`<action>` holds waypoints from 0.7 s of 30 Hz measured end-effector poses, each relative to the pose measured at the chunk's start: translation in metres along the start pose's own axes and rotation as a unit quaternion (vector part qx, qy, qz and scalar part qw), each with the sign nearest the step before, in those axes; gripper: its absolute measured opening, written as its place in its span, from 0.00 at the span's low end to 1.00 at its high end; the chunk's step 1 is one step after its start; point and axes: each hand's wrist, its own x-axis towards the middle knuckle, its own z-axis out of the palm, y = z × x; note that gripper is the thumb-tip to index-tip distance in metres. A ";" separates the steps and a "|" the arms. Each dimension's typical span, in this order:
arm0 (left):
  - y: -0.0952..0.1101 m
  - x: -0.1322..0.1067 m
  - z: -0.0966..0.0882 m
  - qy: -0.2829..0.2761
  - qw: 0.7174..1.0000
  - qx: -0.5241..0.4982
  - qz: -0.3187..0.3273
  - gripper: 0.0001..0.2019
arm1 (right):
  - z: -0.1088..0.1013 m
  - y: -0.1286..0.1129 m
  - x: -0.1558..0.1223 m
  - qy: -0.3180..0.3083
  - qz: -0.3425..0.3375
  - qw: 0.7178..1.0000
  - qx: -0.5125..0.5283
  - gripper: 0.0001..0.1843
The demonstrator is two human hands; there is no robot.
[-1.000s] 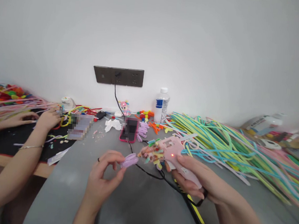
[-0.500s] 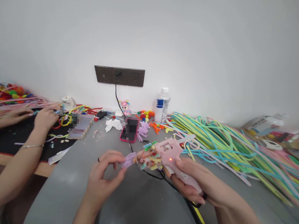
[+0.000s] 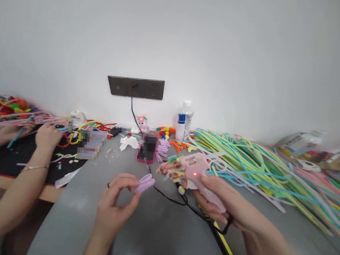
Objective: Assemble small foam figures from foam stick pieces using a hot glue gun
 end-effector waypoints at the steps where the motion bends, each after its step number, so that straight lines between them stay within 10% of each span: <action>1: 0.000 -0.001 -0.001 0.002 1.000 0.003 -0.002 0.12 | 0.001 0.002 0.002 -0.006 -0.006 1.000 0.015 0.25; 10: -0.005 -0.011 -0.010 0.047 0.998 -0.013 -0.049 0.10 | 0.014 0.005 0.033 0.005 -0.043 0.997 0.061 0.28; 16: 0.011 -0.031 -0.034 0.136 0.982 -0.085 -0.100 0.06 | 0.047 0.023 0.093 0.047 -0.085 0.987 -0.128 0.20; 21: 0.034 -0.037 -0.058 0.098 0.984 -0.110 -0.099 0.06 | 0.102 0.065 0.136 0.031 -0.163 0.840 -0.517 0.14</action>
